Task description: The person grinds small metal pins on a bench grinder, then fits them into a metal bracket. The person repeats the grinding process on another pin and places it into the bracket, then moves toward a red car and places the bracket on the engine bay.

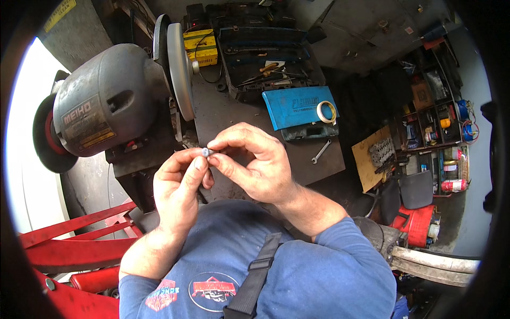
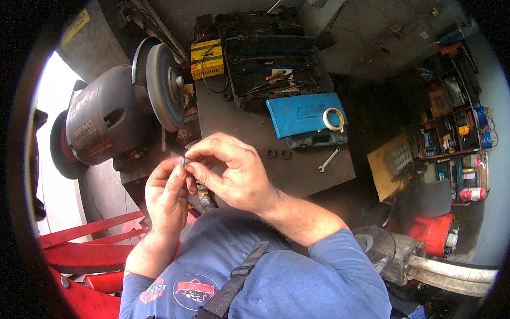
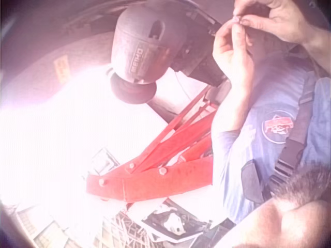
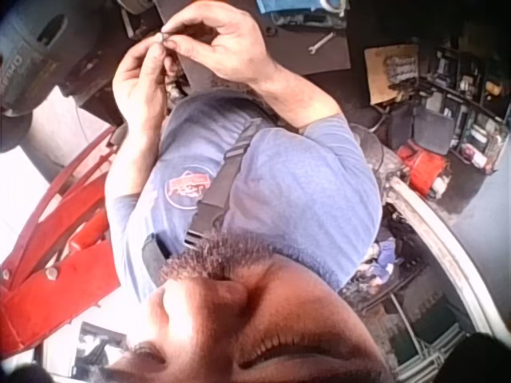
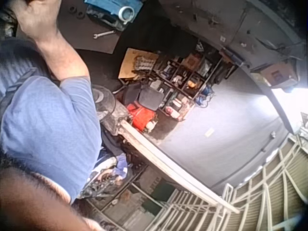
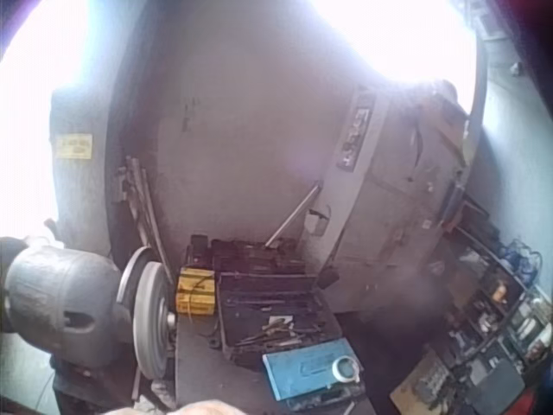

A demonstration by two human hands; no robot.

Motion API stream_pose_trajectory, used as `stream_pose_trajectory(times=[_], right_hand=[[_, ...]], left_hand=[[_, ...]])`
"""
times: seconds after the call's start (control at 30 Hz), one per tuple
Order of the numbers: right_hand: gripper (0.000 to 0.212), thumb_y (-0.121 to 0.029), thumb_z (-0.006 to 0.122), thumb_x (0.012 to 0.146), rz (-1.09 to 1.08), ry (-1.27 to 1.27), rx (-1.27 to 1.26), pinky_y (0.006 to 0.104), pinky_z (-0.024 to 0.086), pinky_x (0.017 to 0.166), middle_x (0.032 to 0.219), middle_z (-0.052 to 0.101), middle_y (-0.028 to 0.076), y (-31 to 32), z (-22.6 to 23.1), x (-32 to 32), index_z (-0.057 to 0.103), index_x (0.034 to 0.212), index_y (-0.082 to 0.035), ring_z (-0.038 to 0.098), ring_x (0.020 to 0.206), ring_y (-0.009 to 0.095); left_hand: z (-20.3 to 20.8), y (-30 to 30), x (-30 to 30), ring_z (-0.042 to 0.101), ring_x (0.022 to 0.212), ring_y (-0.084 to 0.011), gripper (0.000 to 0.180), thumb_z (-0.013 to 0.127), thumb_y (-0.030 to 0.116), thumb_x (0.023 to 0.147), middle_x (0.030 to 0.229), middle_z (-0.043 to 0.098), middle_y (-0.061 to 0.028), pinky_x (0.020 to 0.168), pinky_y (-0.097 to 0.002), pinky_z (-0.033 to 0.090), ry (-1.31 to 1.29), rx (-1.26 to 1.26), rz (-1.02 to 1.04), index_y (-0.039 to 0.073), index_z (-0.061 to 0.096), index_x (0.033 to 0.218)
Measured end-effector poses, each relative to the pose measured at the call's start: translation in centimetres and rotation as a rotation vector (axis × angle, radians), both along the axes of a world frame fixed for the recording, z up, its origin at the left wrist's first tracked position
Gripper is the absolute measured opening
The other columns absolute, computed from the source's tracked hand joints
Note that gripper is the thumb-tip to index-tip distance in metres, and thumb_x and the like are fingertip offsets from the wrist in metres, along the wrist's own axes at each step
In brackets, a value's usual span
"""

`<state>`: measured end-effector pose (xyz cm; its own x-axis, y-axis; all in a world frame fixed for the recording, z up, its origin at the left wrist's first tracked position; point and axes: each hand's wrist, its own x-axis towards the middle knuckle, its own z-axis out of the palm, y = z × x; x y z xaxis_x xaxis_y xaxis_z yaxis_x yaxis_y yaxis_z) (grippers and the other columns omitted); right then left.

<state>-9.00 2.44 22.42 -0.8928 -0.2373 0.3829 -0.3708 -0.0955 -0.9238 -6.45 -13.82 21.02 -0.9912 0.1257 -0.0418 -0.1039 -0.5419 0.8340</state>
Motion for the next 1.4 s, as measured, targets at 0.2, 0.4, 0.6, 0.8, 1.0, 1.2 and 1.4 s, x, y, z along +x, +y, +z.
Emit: stream_pose_trajectory(times=[0.2,0.4,0.6,0.8,1.0,1.2,1.4], right_hand=[[0.018,-0.004,0.07,0.087,-0.023,-0.256,0.01,0.0236,0.055,0.076,0.093,0.067,0.007,-0.3,-0.6,-1.4,0.064,0.103,0.002,0.066,0.085,0.011],[0.013,-0.004,0.069,0.087,-0.039,-0.251,-0.002,0.0238,0.052,0.07,0.087,0.068,0.007,-0.5,-0.9,-2.9,0.066,0.097,0.003,0.063,0.077,0.009],[0.014,-0.004,0.071,0.084,-0.072,-0.156,0.055,0.0261,0.054,0.068,0.087,0.069,0.01,-0.6,-0.6,-3.5,0.068,0.096,0.003,0.065,0.078,0.011],[0.014,-0.004,0.071,0.085,-0.077,-0.131,0.18,0.0235,0.055,0.073,0.091,0.067,0.006,-0.4,-0.2,-3.7,0.068,0.098,0.002,0.067,0.083,0.011],[0.017,-0.007,0.07,0.087,-0.043,-0.213,0.128,0.0231,0.056,0.073,0.089,0.069,0.008,-0.4,-0.2,-3.9,0.067,0.101,0.002,0.068,0.082,0.012],[0.018,-0.009,0.069,0.089,-0.017,-0.29,0.052,0.0236,0.056,0.073,0.087,0.07,0.009,-0.6,-0.2,-3.9,0.066,0.102,0.004,0.069,0.081,0.012],[0.019,-0.01,0.068,0.089,-0.003,-0.363,0.062,0.0235,0.057,0.074,0.087,0.07,0.009,-0.5,-0.3,-4.0,0.066,0.102,0.004,0.068,0.081,0.012]], left_hand=[[-1.2,-0.1,-1.8,0.057,0.067,-0.0106,0.026,0.067,0.019,0.091,0.089,0.066,-0.0055,0.063,-0.0235,0.046,-0.269,0.082,0.007,0.0,0.062,0.107],[-1.5,0.2,-2.6,0.056,0.068,-0.0104,0.024,0.066,0.025,0.092,0.091,0.065,-0.0041,0.064,-0.024,0.043,-0.325,0.175,-0.013,0.003,0.062,0.101],[-1.7,0.3,-3.0,0.053,0.07,-0.0093,0.021,0.062,0.026,0.094,0.091,0.063,-0.0014,0.065,-0.0228,0.041,-0.343,0.232,-0.016,0.006,0.062,0.102],[-1.7,0.4,-3.0,0.049,0.07,-0.0078,0.02,0.061,0.025,0.094,0.091,0.062,0.0021,0.064,-0.0197,0.04,-0.338,0.235,-0.027,0.009,0.062,0.106],[-1.6,0.5,-3.0,0.05,0.071,-0.0075,0.02,0.062,0.024,0.094,0.092,0.063,0.0016,0.064,-0.0192,0.041,-0.341,0.238,-0.016,0.009,0.063,0.106],[-1.5,0.5,-3.1,0.051,0.069,-0.007,0.02,0.063,0.024,0.093,0.09,0.064,0.0015,0.063,-0.0185,0.041,-0.352,0.233,-0.006,0.009,0.063,0.106],[-1.4,0.6,-3.2,0.051,0.067,-0.0066,0.02,0.064,0.025,0.093,0.087,0.063,0.0027,0.062,-0.0183,0.04,-0.363,0.217,0.0,0.011,0.064,0.106]])
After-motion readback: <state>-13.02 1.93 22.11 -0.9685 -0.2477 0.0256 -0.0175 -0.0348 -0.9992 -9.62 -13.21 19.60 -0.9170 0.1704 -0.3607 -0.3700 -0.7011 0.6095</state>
